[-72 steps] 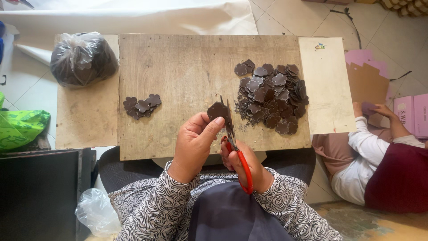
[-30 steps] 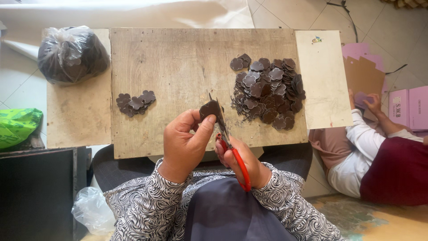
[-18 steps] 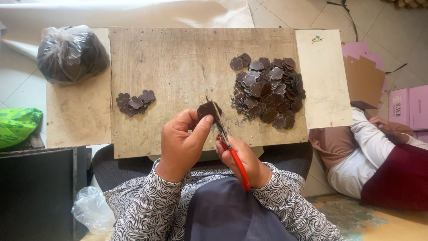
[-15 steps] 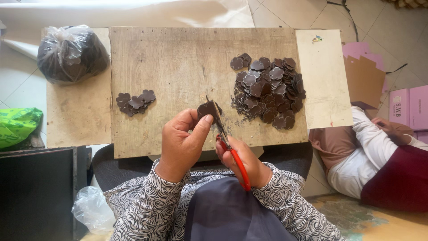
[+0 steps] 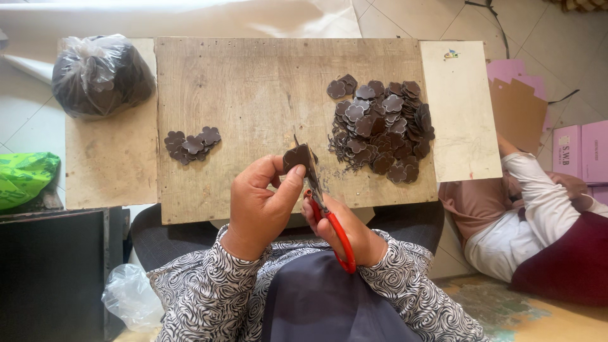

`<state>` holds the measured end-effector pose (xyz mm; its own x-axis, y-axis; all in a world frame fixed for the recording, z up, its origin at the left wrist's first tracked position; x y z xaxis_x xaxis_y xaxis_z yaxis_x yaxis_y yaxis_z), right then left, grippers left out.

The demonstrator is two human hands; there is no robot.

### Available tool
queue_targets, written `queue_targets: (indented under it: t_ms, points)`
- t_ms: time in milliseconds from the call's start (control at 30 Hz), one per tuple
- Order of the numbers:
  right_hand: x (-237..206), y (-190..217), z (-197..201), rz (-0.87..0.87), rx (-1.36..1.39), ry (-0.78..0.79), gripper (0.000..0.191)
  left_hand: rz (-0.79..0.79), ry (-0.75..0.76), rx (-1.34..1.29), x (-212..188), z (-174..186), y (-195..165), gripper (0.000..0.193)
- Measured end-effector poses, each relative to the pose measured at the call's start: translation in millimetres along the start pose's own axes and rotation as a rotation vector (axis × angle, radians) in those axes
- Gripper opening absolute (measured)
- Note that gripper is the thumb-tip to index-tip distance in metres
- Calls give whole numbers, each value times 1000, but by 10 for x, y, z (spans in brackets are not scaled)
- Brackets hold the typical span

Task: The person sits at a workbench and trims the edges of dark flower-shaped fabric pieces with red-handled scissors, cutting small notches from each piece and placing the trimmed pieces in a pile on the board while a coworker handles pink boxes nearby.

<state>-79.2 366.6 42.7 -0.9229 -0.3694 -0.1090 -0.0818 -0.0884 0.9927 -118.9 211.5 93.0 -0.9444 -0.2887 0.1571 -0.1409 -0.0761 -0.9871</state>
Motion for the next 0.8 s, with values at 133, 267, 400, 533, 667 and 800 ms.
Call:
queue_targets:
  t_ms: [133, 267, 400, 533, 667, 800]
  points:
    - [-9, 20, -43, -8, 0, 6, 80, 6, -20, 19, -31, 39, -7, 10]
    - [-4, 19, -45, -4, -23, -6, 80, 3, -27, 36, -42, 38, -2, 11]
    - [-20, -12, -40, -11, -25, -18, 79, -3, -27, 20, -61, 33, 16, 10]
    - [-10, -40, -34, -18, 29, -33, 77, -7, -22, -1, -52, 6, 35, 10]
    - [-28, -48, -24, -25, 110, -38, 74, 34, -1, -51, -58, -28, 64, 11]
    - [-44, -85, -23, -55, 176, -17, 72, 18, 15, -67, -61, -19, 79, 10]
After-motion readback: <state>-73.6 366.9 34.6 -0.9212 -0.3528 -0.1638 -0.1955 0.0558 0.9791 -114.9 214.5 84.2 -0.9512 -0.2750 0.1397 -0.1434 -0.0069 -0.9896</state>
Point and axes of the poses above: each hand's wrist, its own x-axis towards the middle knuckle, its own z-axis out of the back of the hand, y = z × x, the point moved 7 cm from there along x, towards the middle knuckle, and after that the axes turned 14 degrees about -y, right-handed, at the moved point
